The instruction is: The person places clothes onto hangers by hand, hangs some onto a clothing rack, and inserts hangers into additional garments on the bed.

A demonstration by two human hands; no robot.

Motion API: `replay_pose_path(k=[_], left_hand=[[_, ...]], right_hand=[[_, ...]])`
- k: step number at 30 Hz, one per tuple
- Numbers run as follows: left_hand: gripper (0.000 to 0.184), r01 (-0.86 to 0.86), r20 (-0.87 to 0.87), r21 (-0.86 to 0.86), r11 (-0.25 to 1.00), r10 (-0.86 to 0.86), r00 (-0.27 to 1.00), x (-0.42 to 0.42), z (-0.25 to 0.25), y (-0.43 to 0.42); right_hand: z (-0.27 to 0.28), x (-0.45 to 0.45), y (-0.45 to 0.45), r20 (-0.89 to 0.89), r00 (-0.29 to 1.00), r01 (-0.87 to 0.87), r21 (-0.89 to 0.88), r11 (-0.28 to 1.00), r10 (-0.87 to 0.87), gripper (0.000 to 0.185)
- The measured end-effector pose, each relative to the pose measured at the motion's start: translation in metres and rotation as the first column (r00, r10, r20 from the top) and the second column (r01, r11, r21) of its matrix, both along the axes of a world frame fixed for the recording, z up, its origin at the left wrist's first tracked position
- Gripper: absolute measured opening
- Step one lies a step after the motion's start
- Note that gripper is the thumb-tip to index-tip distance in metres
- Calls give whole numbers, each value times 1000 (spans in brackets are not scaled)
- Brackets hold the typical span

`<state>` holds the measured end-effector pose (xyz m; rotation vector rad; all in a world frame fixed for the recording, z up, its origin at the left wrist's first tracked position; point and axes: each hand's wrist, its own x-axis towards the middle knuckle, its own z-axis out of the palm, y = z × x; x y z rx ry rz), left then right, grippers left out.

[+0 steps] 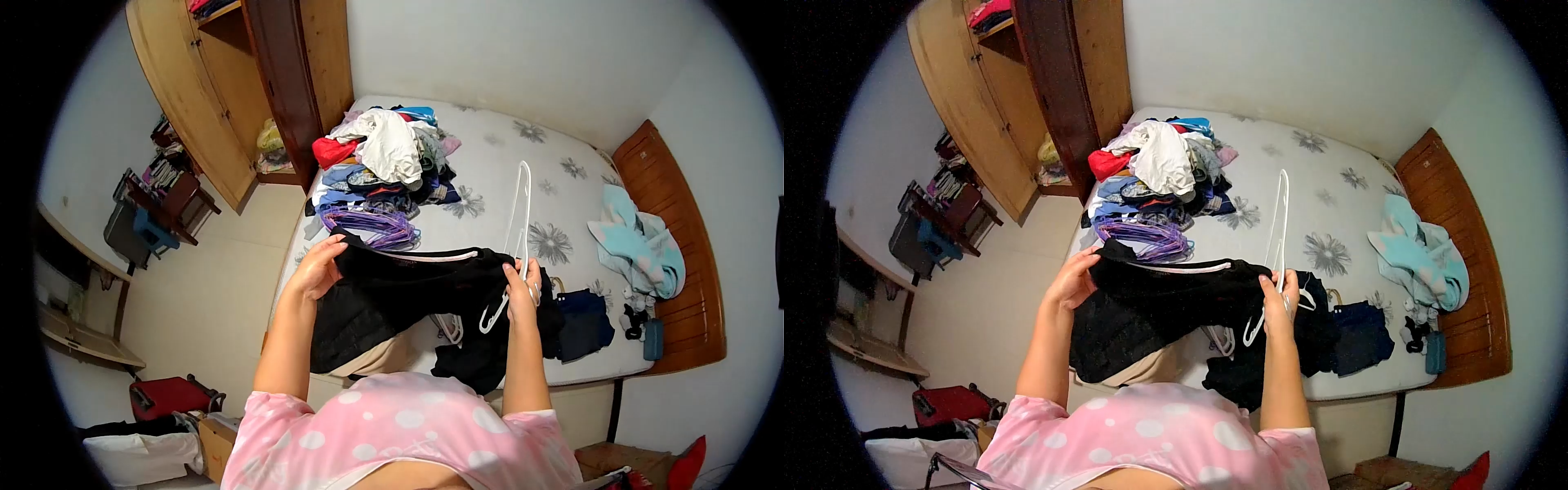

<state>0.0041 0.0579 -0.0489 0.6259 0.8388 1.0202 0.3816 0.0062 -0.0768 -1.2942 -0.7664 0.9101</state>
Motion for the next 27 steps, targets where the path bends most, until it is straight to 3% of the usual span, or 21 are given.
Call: replay_pose_path(k=[4,6,8,9,10,12,14,17,23,26,27], left_hand=[[14,29,-152,42,999,-22,988,14,31,-11],[16,-10,-151,37,999,15,988,13,12,-2],[19,-62,-194,74,995,75,978,13,4,2],[20,-90,-236,112,990,115,965,17,4,2],[21,-113,-276,147,983,151,949,21,4,2],[22,-82,-381,211,974,159,911,21,3,5],[22,-37,-430,245,969,143,892,21,2,9],[22,0,-463,295,956,143,875,21,4,13],[24,29,-526,406,913,208,825,25,3,16],[23,135,-606,581,802,317,730,29,2,15],[22,170,-595,680,713,401,696,34,4,13]], right_hand=[[-6,5,5,43,997,-72,71,995,69,22],[-14,12,6,309,937,-165,-14,986,161,19],[-21,16,3,350,919,-166,-70,984,180,24],[-23,14,-1,354,927,-136,-2,991,128,27],[-7,15,-11,397,897,-179,-79,981,196,26],[9,19,-27,181,911,-346,-152,926,370,24],[2,25,-36,165,839,-517,-56,854,519,26],[-4,15,-41,120,765,-630,-68,773,633,29],[-14,-17,-37,266,711,-625,-184,759,651,26],[-1,-34,-34,445,689,-513,-257,819,572,24],[2,-39,-34,507,672,-465,-279,840,540,24]])
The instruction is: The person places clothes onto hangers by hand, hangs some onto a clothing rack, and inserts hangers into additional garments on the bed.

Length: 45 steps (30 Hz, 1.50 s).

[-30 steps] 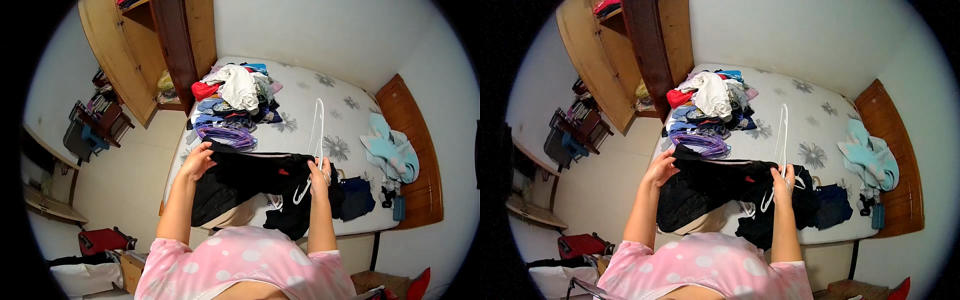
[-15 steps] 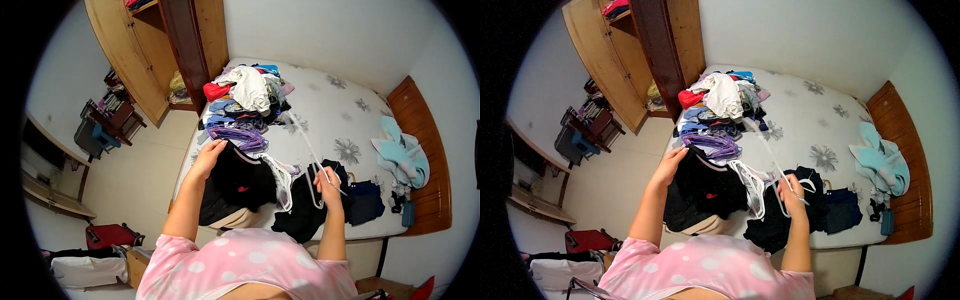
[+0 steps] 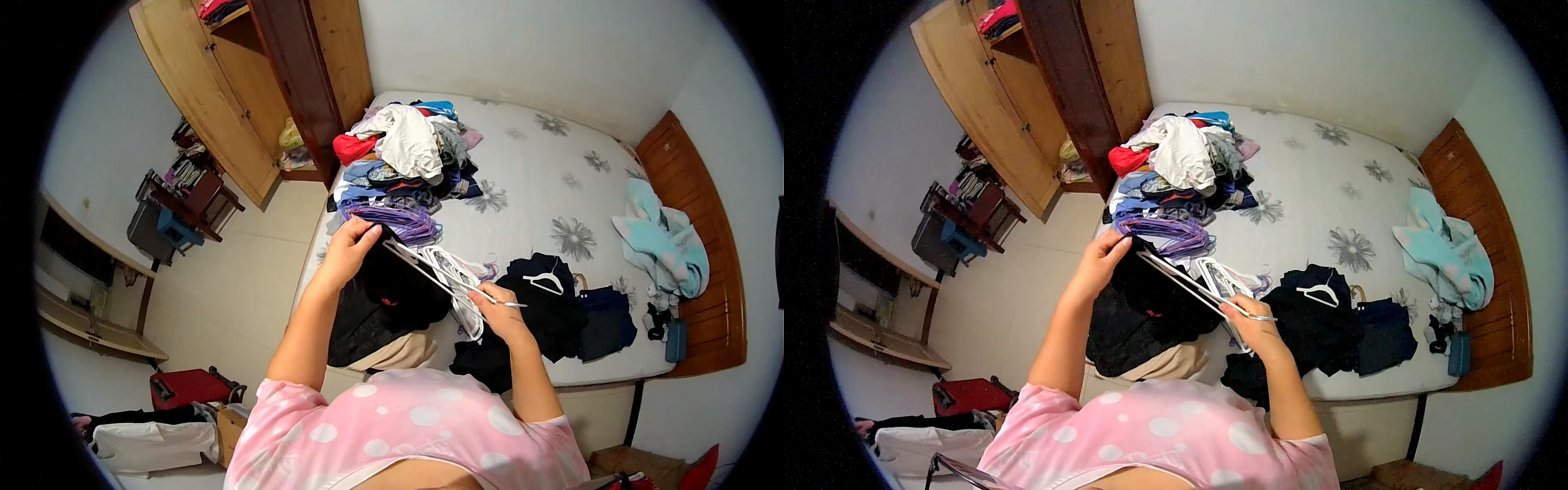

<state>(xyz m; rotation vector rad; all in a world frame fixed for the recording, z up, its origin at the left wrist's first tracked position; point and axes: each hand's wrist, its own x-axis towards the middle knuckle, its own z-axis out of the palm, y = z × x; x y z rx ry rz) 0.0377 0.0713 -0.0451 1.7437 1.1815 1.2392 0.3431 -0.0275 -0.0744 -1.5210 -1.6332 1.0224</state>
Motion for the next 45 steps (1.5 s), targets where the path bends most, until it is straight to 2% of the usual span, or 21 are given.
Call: replay_pose_path(k=[3,7,8,11,12,14,17,18,19,21,23,28,31,34,37,38,39,40,41,43,45], left_hand=[[23,-15,-172,23,1000,19,985,4,15,-13],[17,-14,-446,307,951,157,881,25,38,-32],[16,42,-453,425,904,173,874,31,33,-34],[19,226,-520,432,873,37,853,54,39,-57],[23,303,-508,441,845,-43,860,61,40,-64],[34,456,-506,444,771,-204,838,75,45,-79],[31,736,-596,167,657,-527,606,72,43,-103],[27,746,-599,316,587,-486,636,67,41,-98],[24,657,-557,471,589,-380,739,64,40,-84],[30,396,-462,571,719,-117,879,43,57,-57],[40,277,-569,619,735,177,803,25,76,-38],[26,464,-744,429,775,12,668,19,59,-12],[18,455,-678,456,765,-33,734,23,52,-10],[11,420,-597,508,752,-44,801,41,50,-12],[10,496,-512,489,717,-224,829,80,46,-31],[15,563,-491,469,681,-329,807,92,47,-40],[20,626,-467,451,636,-430,773,102,51,-50],[24,651,-455,418,633,-474,754,109,48,-55],[25,639,-494,477,603,-417,763,110,50,-56],[30,557,-499,520,647,-300,813,101,65,-50],[42,393,-535,586,708,-26,844,80,71,-36]], right_hand=[[4,-10,0,-181,982,-71,-105,992,51,25],[5,-31,7,19,998,-54,-73,996,55,27],[5,-38,9,-2,999,-41,-82,996,41,27],[3,-54,12,-121,991,50,-32,998,-53,28],[-14,-55,16,-165,986,54,127,990,-32,27],[-13,-54,17,-219,974,95,135,986,-64,26],[-13,-51,16,-271,958,131,138,982,-90,25],[-12,-49,16,-284,954,139,138,981,-95,25],[-12,-47,16,-297,950,147,138,980,-101,25],[-9,-43,13,-284,955,126,110,986,-90,25],[-11,-44,10,-290,955,106,113,988,-69,24],[2,-44,4,-178,984,56,158,986,-27,28],[6,-39,0,-174,985,37,126,991,-14,26],[0,-45,-1,-239,969,119,231,966,-62,26],[2,-60,2,-518,855,127,162,979,-25,33],[3,-59,6,-338,941,113,294,949,-7,39],[-25,-49,13,-9,1000,-20,369,929,25,45],[-29,-52,17,-61,998,-9,387,922,35,44],[-33,-54,19,-112,993,6,404,915,43,42],[-20,-52,8,-433,897,43,292,956,91,33],[-1,-49,5,-338,940,85,126,988,-37,25]])
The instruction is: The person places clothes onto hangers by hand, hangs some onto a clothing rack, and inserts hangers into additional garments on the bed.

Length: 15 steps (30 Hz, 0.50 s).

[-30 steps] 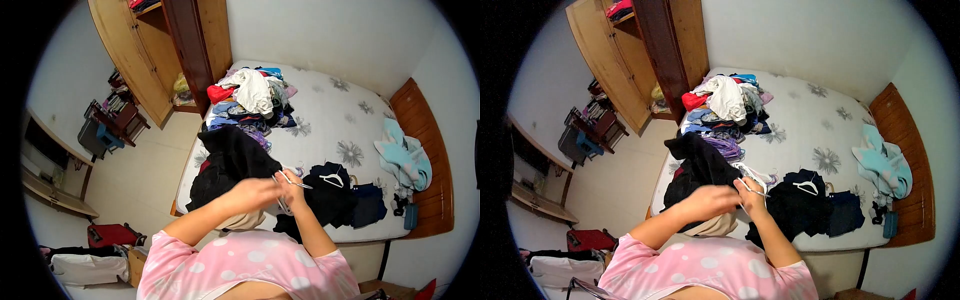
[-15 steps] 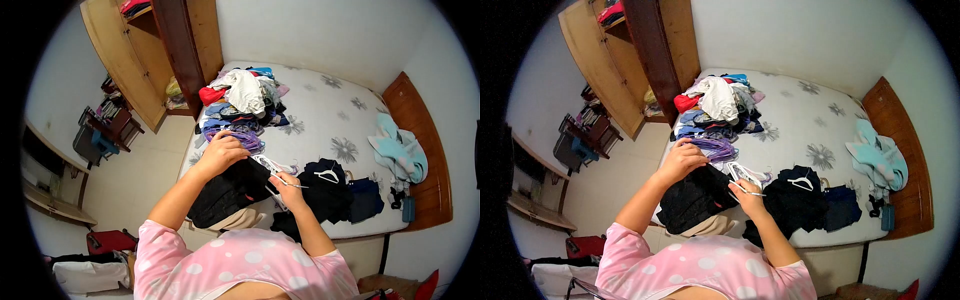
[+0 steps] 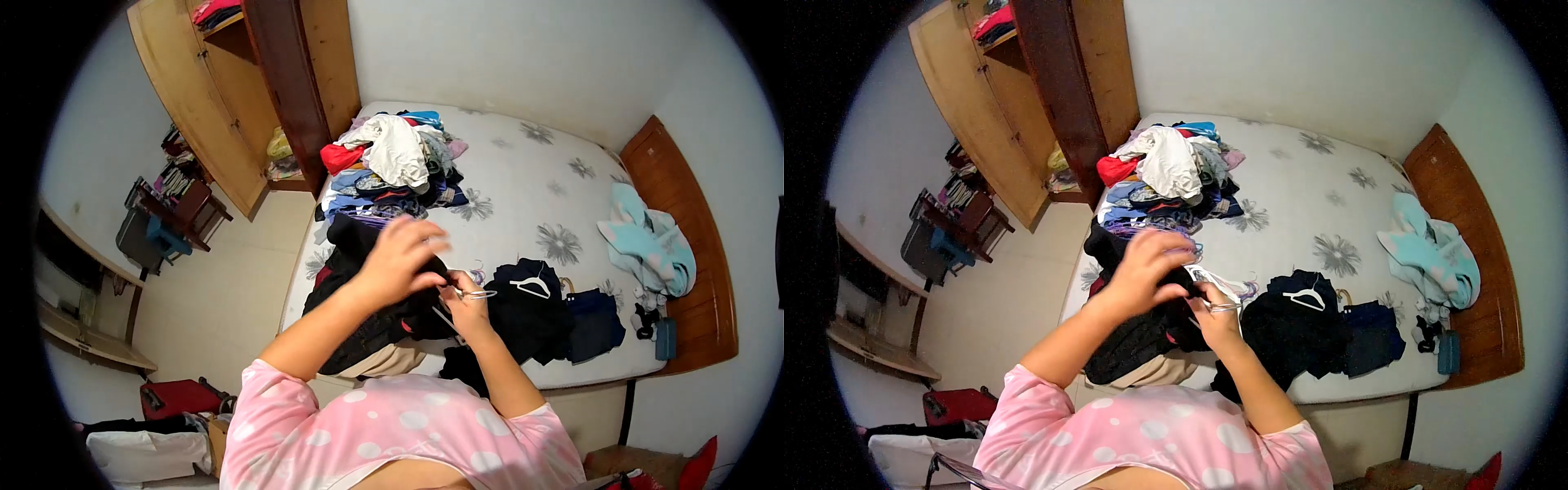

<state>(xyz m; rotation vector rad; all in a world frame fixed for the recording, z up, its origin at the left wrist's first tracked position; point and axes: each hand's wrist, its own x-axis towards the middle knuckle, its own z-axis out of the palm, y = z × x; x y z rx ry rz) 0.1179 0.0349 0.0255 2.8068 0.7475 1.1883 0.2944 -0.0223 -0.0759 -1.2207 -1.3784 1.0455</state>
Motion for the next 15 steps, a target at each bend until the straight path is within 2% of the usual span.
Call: replay_pose_path(k=[2,4,5,8,9,12,13,15], left_hand=[[35,-172,-82,70,983,178,981,-14,-4,12],[25,-99,-268,-1,995,95,959,-34,-23,27],[16,-89,-206,16,996,90,974,-30,-33,27],[17,18,-188,30,999,-12,982,-9,-37,11],[20,9,-193,46,999,0,981,-7,-32,9],[22,-34,-293,-102,994,2,956,-10,-24,12],[25,-42,-330,-93,995,9,944,-12,-23,13],[26,-108,-325,-86,990,74,943,-17,-31,17]], right_hand=[[-2,4,-1,-145,989,-5,3,1000,5,22],[-1,7,0,-102,995,-12,-15,1000,11,19],[0,7,2,-80,997,-17,-23,1000,15,18],[4,-1,7,-146,988,-47,58,997,55,18],[6,-1,10,-140,989,-35,65,997,44,18],[21,6,11,-59,997,-46,-33,998,44,18],[20,8,14,-122,991,-57,-52,997,51,21],[18,11,18,67,996,50,152,987,-60,21]])
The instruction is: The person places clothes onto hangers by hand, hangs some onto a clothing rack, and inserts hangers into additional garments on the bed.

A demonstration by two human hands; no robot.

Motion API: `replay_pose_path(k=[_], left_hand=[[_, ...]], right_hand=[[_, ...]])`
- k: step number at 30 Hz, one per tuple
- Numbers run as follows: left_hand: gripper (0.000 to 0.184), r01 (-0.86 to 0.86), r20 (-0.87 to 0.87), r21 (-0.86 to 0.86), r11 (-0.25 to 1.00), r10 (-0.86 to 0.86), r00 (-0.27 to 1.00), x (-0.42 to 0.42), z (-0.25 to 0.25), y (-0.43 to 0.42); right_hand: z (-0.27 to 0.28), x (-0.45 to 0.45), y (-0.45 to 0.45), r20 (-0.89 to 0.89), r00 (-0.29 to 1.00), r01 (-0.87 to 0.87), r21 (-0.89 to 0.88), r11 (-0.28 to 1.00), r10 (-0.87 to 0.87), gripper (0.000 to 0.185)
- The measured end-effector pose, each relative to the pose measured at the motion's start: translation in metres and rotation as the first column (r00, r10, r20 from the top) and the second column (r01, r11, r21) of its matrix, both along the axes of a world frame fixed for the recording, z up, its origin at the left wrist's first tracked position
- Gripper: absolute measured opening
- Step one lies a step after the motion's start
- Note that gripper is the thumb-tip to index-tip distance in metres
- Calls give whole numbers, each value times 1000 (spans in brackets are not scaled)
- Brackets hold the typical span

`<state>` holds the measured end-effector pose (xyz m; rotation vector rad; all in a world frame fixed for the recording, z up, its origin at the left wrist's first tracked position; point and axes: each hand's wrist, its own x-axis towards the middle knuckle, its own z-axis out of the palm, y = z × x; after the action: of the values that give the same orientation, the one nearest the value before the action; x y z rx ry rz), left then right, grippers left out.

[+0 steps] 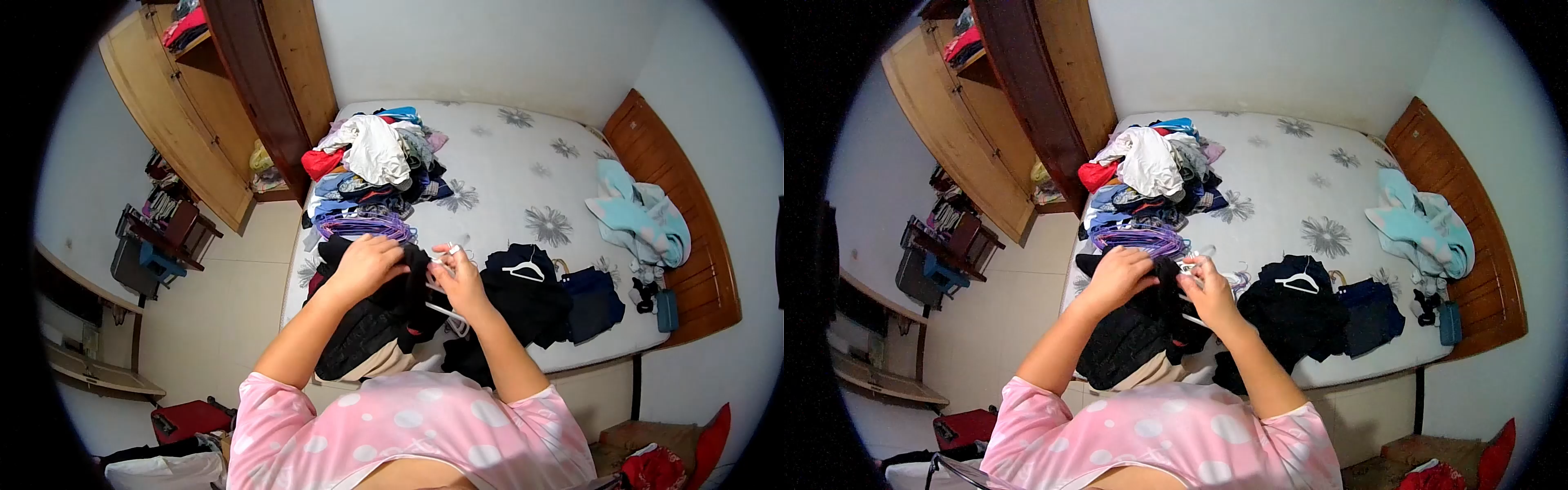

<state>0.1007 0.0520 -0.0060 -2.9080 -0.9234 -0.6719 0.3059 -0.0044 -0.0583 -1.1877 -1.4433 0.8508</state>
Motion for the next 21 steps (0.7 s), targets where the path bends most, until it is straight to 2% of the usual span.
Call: replay_pose_path(k=[2,3,5,6,9,10,13,14,17,18,21], left_hand=[[26,-109,-4,-20,994,109,994,-10,-3,5],[24,-166,48,70,984,163,985,-15,-2,6],[25,-257,204,118,959,230,951,-30,-6,13],[24,-327,226,113,938,296,928,-40,-5,16],[20,-481,323,88,872,432,842,-67,-2,23],[19,-479,365,77,875,422,830,-70,5,23],[24,-452,478,77,888,365,799,-75,15,21],[23,-439,472,87,894,351,808,-75,18,21],[22,-394,451,79,916,319,833,-71,24,17],[22,-376,442,70,924,309,842,-69,25,14],[21,-337,430,97,937,266,863,-63,25,6]], right_hand=[[4,3,0,140,974,145,219,965,-178,19],[5,8,-2,119,968,182,282,942,-223,17],[2,20,-14,70,949,256,400,880,-308,13],[-4,23,-22,5,952,279,386,879,-305,9],[-31,29,-35,2,950,295,319,901,-312,8],[-51,33,-31,-8,949,304,281,910,-314,8],[-121,48,-4,-284,897,284,-214,934,-338,10],[-129,52,4,-441,812,204,-398,895,-381,9],[-164,65,30,-637,622,-30,-602,798,-457,6],[-172,64,40,-640,635,-54,-595,802,-433,11],[-149,35,57,-639,756,-113,-338,934,-140,21]])
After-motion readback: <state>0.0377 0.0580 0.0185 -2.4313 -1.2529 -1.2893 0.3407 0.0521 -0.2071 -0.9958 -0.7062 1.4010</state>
